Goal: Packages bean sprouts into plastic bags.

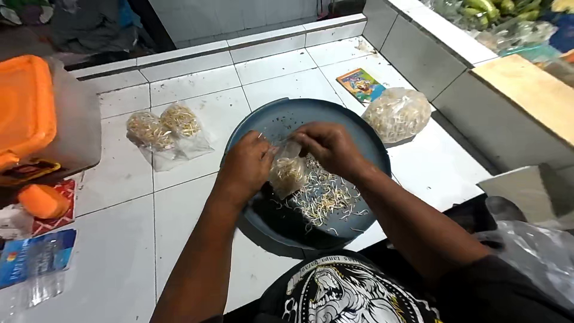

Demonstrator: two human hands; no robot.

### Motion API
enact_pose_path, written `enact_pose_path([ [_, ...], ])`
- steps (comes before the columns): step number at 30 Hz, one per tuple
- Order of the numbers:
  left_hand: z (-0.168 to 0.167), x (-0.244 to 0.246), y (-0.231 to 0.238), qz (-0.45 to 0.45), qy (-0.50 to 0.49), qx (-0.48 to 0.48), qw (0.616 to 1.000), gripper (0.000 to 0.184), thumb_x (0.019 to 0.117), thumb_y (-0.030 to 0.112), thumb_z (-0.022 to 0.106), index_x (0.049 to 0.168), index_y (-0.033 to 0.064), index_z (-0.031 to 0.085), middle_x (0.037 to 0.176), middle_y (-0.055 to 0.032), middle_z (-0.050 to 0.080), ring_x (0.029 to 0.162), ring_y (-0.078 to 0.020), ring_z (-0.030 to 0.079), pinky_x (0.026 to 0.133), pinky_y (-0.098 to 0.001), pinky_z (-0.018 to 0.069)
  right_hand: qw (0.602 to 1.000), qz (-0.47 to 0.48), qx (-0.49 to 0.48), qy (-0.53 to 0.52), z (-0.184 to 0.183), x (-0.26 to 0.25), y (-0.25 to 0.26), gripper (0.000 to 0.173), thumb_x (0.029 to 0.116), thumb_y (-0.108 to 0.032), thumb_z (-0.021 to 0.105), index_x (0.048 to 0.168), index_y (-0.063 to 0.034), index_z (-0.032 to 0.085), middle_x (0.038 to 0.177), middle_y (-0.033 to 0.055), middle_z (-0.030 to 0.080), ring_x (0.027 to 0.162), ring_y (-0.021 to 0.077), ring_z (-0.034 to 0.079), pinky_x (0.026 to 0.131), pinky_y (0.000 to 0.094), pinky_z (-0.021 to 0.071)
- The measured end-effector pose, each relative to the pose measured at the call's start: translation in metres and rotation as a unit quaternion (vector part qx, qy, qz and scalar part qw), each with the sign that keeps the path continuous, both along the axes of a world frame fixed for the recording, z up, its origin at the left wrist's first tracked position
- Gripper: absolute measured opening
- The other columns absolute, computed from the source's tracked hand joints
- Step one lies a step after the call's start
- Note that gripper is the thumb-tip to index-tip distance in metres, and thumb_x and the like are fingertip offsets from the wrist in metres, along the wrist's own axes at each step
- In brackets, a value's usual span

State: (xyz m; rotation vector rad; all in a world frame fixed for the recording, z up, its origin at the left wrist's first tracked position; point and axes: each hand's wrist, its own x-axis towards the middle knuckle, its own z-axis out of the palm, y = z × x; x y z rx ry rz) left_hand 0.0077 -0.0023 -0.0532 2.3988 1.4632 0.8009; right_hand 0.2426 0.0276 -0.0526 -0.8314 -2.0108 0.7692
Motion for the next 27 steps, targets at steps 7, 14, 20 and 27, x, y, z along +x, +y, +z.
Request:
enact_pose_path([
  [7,0.007,0.016,0.011,0.021,-0.021,0.007,1.0,0.017,0.1006,0.016,0.061,0.099,0.0063,0.075,0.101,-0.0093,0.064,0.09,-0.019,0.065,0.081,-0.0376,0.0568,0.981,0.006,-0.189,-0.045,-0.015,0.013,0.014,0.081,0.0881,-0.015,0.081,0.154,-0.0053,0.035,0.11,0.0104,0.071,0.083,0.0168,0.072,0.077,0.0363,0.0637],
  [14,0.018,0.034,0.006,0.008,-0.149,0.042,0.988,0.015,0.0945,0.005,0.064,0.108,0.0054,0.07,0.101,-0.0067,0.067,0.087,-0.012,0.066,0.078,-0.0297,0.0579,0.993,0.072,-0.08,-0.048,0.007,-0.01,0.028,0.046,0.0906,-0.012,0.078,0.13,-0.0041,0.055,0.094,0.0098,0.067,0.076,0.0151,0.068,0.072,0.0339,0.0623],
  [20,-0.041,0.06,-0.064,0.113,-0.475,-0.136,0.862,0.04,0.1125,0.034,0.036,0.113,0.0039,0.063,0.091,-0.0071,0.069,0.078,-0.0181,0.069,0.072,-0.0372,0.0613,0.983,0.014,0.102,-0.153,0.006,0.007,0.003,0.012,0.0954,-0.017,0.071,0.105,-0.0135,0.078,0.096,0.0054,0.069,0.082,0.0147,0.067,0.075,0.035,0.0598],
  [27,-0.103,0.11,-0.076,-0.017,-0.716,-0.528,0.455,0.106,0.0865,0.09,0.01,0.128,0.0089,0.064,0.11,-0.0139,0.073,0.101,-0.0243,0.071,0.087,-0.0437,0.0598,0.981,-0.016,0.097,-0.166,-0.05,0.036,-0.103,0.011,0.0975,-0.017,0.067,0.102,-0.0122,0.077,0.098,0.0067,0.07,0.092,0.0178,0.069,0.08,0.037,0.0604],
])
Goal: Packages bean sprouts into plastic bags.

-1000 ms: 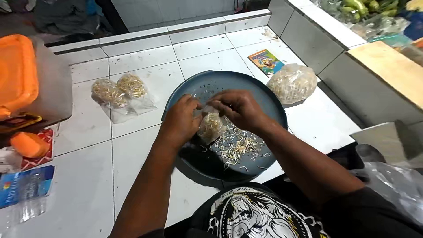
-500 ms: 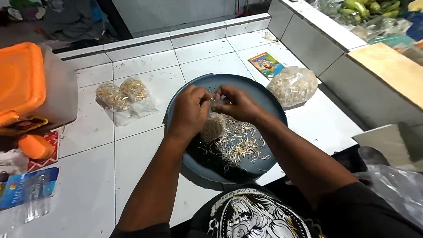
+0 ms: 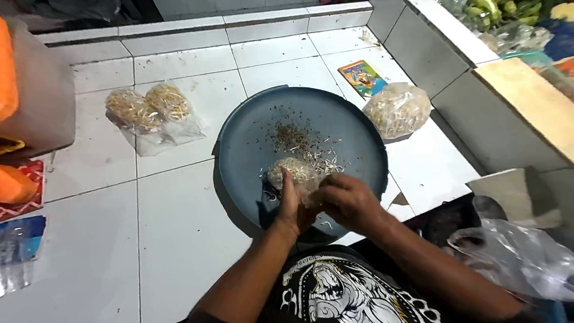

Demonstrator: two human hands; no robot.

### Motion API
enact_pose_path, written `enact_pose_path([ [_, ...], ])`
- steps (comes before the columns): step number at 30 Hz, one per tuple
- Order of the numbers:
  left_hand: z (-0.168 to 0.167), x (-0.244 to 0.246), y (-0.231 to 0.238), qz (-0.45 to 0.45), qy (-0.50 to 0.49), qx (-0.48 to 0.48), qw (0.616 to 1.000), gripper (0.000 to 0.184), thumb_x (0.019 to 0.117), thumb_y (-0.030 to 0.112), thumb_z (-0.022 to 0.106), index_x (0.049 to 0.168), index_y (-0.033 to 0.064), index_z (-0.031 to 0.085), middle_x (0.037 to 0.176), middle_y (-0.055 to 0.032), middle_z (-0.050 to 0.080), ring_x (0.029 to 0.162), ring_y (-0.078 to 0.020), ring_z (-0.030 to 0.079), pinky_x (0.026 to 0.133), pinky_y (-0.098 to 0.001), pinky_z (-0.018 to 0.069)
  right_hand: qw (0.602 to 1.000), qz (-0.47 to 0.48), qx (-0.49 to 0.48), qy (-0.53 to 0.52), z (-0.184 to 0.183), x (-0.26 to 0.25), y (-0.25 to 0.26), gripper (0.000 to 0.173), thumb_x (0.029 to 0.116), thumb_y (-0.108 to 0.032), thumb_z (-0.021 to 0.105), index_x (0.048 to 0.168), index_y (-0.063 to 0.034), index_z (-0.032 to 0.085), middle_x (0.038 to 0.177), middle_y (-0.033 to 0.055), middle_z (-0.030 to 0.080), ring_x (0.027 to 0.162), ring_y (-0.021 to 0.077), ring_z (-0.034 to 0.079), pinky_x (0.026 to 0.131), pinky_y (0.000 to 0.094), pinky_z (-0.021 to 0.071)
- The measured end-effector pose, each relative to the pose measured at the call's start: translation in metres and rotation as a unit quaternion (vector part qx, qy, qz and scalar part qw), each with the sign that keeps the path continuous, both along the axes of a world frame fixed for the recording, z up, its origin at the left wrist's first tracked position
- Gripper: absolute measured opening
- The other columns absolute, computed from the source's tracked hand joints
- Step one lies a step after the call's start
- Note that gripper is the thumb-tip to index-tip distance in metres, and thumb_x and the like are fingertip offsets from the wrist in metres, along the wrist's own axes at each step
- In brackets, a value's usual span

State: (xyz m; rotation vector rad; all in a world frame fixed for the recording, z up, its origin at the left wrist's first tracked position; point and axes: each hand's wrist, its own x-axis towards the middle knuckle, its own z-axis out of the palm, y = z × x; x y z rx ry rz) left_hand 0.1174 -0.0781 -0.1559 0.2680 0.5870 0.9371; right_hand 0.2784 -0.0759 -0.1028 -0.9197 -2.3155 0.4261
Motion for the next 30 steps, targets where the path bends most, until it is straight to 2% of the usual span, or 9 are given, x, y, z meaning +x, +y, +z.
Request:
enact_pose_path([
  [2,-0.007,0.007,0.008,0.009,0.034,0.015,0.999,0.093,0.0983,0.076,0.01,0.133,0.0084,0.062,0.111,-0.0126,0.072,0.097,-0.0211,0.07,0.085,-0.0388,0.0588,0.999,-0.046,-0.011,0.017,-0.027,0.005,-0.017,0.01,0.0983,-0.017,0.068,0.102,-0.012,0.075,0.1,0.0074,0.072,0.098,0.0177,0.07,0.085,0.0358,0.0614],
  [7,-0.009,0.017,0.016,0.081,0.099,-0.041,0.991,0.047,0.11,0.042,0.039,0.12,0.006,0.067,0.073,-0.0035,0.061,0.063,-0.0137,0.06,0.065,-0.0309,0.0568,0.984,-0.172,-0.028,0.028,-0.056,0.001,-0.029,0.024,0.0975,-0.017,0.067,0.12,-0.0095,0.071,0.099,0.0075,0.072,0.087,0.0153,0.07,0.079,0.0325,0.0613],
  [9,-0.007,0.017,0.016,0.094,0.141,-0.038,0.985,0.038,0.109,0.037,0.046,0.107,0.0061,0.069,0.075,-0.003,0.061,0.067,-0.0143,0.061,0.07,-0.0325,0.0568,0.975,-0.22,-0.042,-0.009,-0.057,-0.002,-0.03,0.027,0.099,-0.018,0.063,0.124,-0.0131,0.072,0.097,0.0072,0.07,0.083,0.0163,0.068,0.076,0.0334,0.0605],
  [13,-0.013,0.013,0.015,0.112,0.181,0.045,0.976,0.037,0.11,0.031,0.046,0.09,0.0054,0.064,0.087,-0.0078,0.065,0.084,-0.0208,0.064,0.083,-0.0404,0.0559,0.946,-0.242,-0.197,-0.085,-0.046,0.002,-0.023,0.022,0.0994,-0.018,0.058,0.104,-0.0051,0.074,0.095,0.0126,0.069,0.087,0.0262,0.069,0.08,0.046,0.0596],
  [16,-0.016,0.009,0.016,0.101,0.226,0.087,0.965,0.039,0.1101,0.032,0.046,0.088,0.0054,0.064,0.086,-0.0065,0.065,0.083,-0.019,0.063,0.08,-0.0378,0.0552,0.91,-0.158,-0.348,0.159,-0.057,0.013,-0.019,0.032,0.1065,-0.024,0.048,0.099,-0.0024,0.071,0.1,0.0074,0.065,0.093,0.0144,0.063,0.084,0.0333,0.0548],
  [19,-0.015,0.014,0.016,0.077,0.301,0.094,0.946,0.038,0.11,0.033,0.046,0.097,0.0036,0.065,0.083,-0.0078,0.066,0.076,-0.0168,0.065,0.071,-0.0342,0.0582,0.809,-0.114,-0.417,0.399,-0.064,0.0,-0.02,0.031,0.1062,-0.024,0.049,0.113,-0.0036,0.072,0.129,0.0088,0.063,0.112,0.0189,0.064,0.096,0.0407,0.0561],
  [23,-0.016,0.014,0.016,0.064,0.348,0.049,0.934,0.036,0.1091,0.034,0.048,0.122,0.0042,0.064,0.097,-0.0105,0.068,0.082,-0.0166,0.066,0.074,-0.0343,0.0574,0.965,-0.159,-0.178,0.109,-0.068,-0.005,-0.012,0.037,0.1029,-0.02,0.058,0.139,-0.0139,0.065,0.139,0.0136,0.058,0.124,0.0237,0.059,0.102,0.0423,0.0547],
  [26,-0.013,0.004,0.012,0.064,0.258,0.054,0.963,0.025,0.1065,0.025,0.056,0.105,0.0015,0.064,0.072,-0.0058,0.059,0.053,-0.0109,0.053,0.051,-0.0247,0.0507,0.974,-0.207,-0.089,-0.027,-0.067,-0.001,-0.005,0.026,0.101,-0.033,0.064,0.114,-0.0143,0.075,0.105,0.0081,0.069,0.099,0.0219,0.067,0.087,0.0425,0.0586],
  [30,-0.006,-0.015,0.016,-0.024,0.215,0.187,0.958,0.024,0.1063,0.019,0.054,0.1,-0.0001,0.066,0.07,-0.0024,0.055,0.059,-0.0113,0.054,0.063,-0.0275,0.0532,0.948,-0.155,-0.272,0.051,-0.063,0.013,-0.006,0.039,0.11,-0.035,0.043,0.1,-0.0053,0.066,0.092,0.0059,0.065,0.084,0.0164,0.066,0.078,0.038,0.0583],
])
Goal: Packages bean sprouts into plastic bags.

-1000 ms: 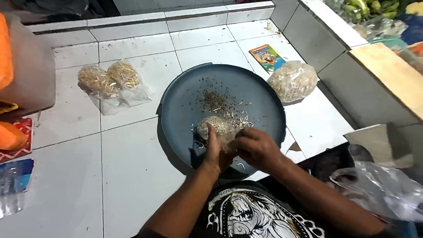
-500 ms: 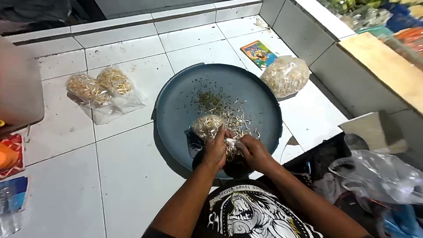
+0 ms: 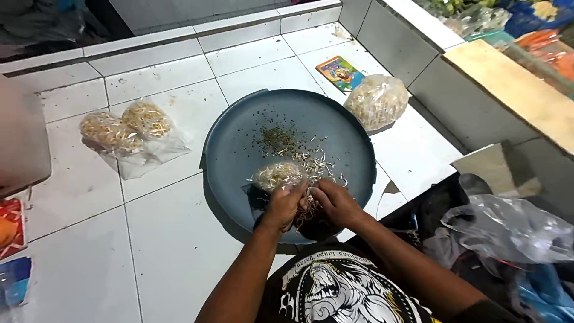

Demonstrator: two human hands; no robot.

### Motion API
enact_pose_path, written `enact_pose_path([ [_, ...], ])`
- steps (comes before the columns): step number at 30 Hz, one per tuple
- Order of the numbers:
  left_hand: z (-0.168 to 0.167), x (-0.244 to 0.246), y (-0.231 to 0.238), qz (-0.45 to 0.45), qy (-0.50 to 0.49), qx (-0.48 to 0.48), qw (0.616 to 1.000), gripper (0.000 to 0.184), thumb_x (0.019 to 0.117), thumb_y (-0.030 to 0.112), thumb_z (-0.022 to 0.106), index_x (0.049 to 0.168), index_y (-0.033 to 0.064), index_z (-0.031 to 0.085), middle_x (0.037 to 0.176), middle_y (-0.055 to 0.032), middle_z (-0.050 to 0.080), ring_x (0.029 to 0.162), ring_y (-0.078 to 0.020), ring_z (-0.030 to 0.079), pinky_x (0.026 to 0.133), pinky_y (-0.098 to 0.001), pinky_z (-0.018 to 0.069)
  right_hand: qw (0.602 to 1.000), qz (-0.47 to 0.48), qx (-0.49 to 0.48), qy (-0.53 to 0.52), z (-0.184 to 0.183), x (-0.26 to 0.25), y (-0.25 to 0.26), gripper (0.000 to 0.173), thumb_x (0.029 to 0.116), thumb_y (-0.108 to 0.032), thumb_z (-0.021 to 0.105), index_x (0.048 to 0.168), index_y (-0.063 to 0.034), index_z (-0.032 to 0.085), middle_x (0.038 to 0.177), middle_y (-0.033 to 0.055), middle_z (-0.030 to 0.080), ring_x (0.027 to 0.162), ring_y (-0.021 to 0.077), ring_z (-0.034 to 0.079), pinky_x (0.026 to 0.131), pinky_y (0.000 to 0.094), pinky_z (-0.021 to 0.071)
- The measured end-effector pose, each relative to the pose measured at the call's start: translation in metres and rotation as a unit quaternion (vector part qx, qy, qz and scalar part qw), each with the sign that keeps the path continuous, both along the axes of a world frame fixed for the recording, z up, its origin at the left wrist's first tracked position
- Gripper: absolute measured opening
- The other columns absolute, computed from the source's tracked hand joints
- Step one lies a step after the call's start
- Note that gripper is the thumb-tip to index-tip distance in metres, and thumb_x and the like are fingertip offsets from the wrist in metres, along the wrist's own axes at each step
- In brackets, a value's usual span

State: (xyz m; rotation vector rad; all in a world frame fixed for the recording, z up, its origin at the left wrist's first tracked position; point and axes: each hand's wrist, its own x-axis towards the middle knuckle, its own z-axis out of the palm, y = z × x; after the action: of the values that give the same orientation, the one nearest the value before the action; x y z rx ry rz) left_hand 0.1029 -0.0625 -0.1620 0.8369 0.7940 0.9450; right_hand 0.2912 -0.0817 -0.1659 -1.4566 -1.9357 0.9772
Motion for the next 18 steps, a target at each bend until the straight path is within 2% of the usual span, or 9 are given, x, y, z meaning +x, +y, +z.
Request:
enact_pose_path([
  [3,0.01,-0.014,0.002,-0.032,0.093,0.08,0.992,0.023,0.1065,0.021,0.054,0.105,0.0019,0.066,0.077,-0.0035,0.062,0.064,-0.0121,0.059,0.063,-0.0285,0.055,0.955,-0.038,-0.174,0.238,0.012,-0.006,-0.009,0.033,0.1117,-0.028,0.037,0.105,-0.0031,0.058,0.079,0.0037,0.06,0.066,0.0133,0.06,0.062,0.0311,0.055],
  [5,0.021,-0.024,0.004,-0.048,0.172,0.135,0.975,0.023,0.1039,0.021,0.058,0.113,0.0018,0.068,0.086,-0.0059,0.07,0.071,-0.0146,0.067,0.067,-0.0327,0.0598,0.923,-0.095,-0.207,0.311,0.026,-0.009,-0.013,0.029,0.1104,-0.025,0.042,0.117,-0.0027,0.059,0.083,0.0012,0.062,0.068,0.0105,0.06,0.062,0.0289,0.0547],
  [6,0.029,-0.024,0.007,-0.063,0.211,0.164,0.962,0.024,0.1024,0.022,0.06,0.114,0.0029,0.068,0.088,-0.0047,0.071,0.072,-0.0138,0.068,0.067,-0.033,0.061,0.925,-0.115,-0.179,0.314,0.033,-0.005,-0.013,0.028,0.1095,-0.022,0.047,0.122,-0.0003,0.06,0.088,0.0036,0.066,0.071,0.0114,0.063,0.065,0.0298,0.0569],
  [8,0.046,-0.025,0.016,-0.104,0.326,0.228,0.911,0.025,0.1,0.03,0.061,0.104,0.0059,0.068,0.08,-0.0022,0.068,0.068,-0.0126,0.066,0.064,-0.0345,0.0594,0.956,-0.123,-0.035,0.266,0.042,0.001,-0.01,0.025,0.1052,-0.015,0.057,0.117,0.0045,0.066,0.093,0.0096,0.071,0.074,0.0135,0.068,0.069,0.0314,0.0602],
  [10,0.062,-0.028,0.023,-0.152,0.454,0.319,0.818,0.032,0.0996,0.031,0.059,0.103,0.0002,0.067,0.087,-0.0128,0.068,0.078,-0.025,0.068,0.073,-0.0492,0.0581,0.97,-0.097,0.138,0.177,0.045,0.003,-0.006,0.018,0.0996,-0.012,0.066,0.108,0.0014,0.074,0.096,0.0098,0.074,0.083,0.0135,0.071,0.079,0.0316,0.0615],
  [12,0.083,-0.02,0.022,-0.188,0.57,0.375,0.707,0.036,0.1012,0.028,0.055,0.108,-0.0068,0.065,0.106,-0.0269,0.066,0.096,-0.0433,0.068,0.082,-0.0634,0.0554,0.962,-0.05,0.243,0.112,0.049,0.001,-0.001,0.014,0.0958,-0.007,0.069,0.107,-0.0024,0.075,0.1,0.0097,0.074,0.093,0.0174,0.07,0.089,0.0355,0.0597],
  [14,0.103,-0.003,0.013,-0.183,0.66,0.393,0.614,0.034,0.1009,0.022,0.053,0.114,-0.0072,0.065,0.115,-0.0306,0.064,0.104,-0.049,0.066,0.082,-0.0652,0.0555,0.959,-0.03,0.269,0.087,0.052,-0.002,0.003,0.017,0.0937,-0.003,0.068,0.109,-0.002,0.074,0.102,0.0117,0.072,0.099,0.0219,0.069,0.094,0.0385,0.0578],
  [15,0.106,0.004,0.009,-0.161,0.677,0.405,0.593,0.031,0.0995,0.019,0.056,0.115,-0.006,0.066,0.115,-0.0311,0.063,0.103,-0.0499,0.066,0.08,-0.0655,0.0556,0.96,-0.038,0.263,0.084,0.053,-0.003,0.006,0.017,0.0946,-0.003,0.066,0.11,-0.0014,0.074,0.102,0.0124,0.072,0.098,0.0229,0.069,0.093,0.0386,0.0577],
  [18,0.089,0.016,0.006,-0.085,0.631,0.499,0.587,0.022,0.0901,0.008,0.069,0.107,-0.0049,0.07,0.109,-0.0318,0.064,0.099,-0.0503,0.066,0.076,-0.064,0.0557,0.98,-0.074,0.165,0.082,0.066,0.001,0.012,0.021,0.1023,-0.01,0.058,0.113,-0.0003,0.073,0.106,0.0154,0.072,0.102,0.0252,0.069,0.095,0.0397,0.0554],
])
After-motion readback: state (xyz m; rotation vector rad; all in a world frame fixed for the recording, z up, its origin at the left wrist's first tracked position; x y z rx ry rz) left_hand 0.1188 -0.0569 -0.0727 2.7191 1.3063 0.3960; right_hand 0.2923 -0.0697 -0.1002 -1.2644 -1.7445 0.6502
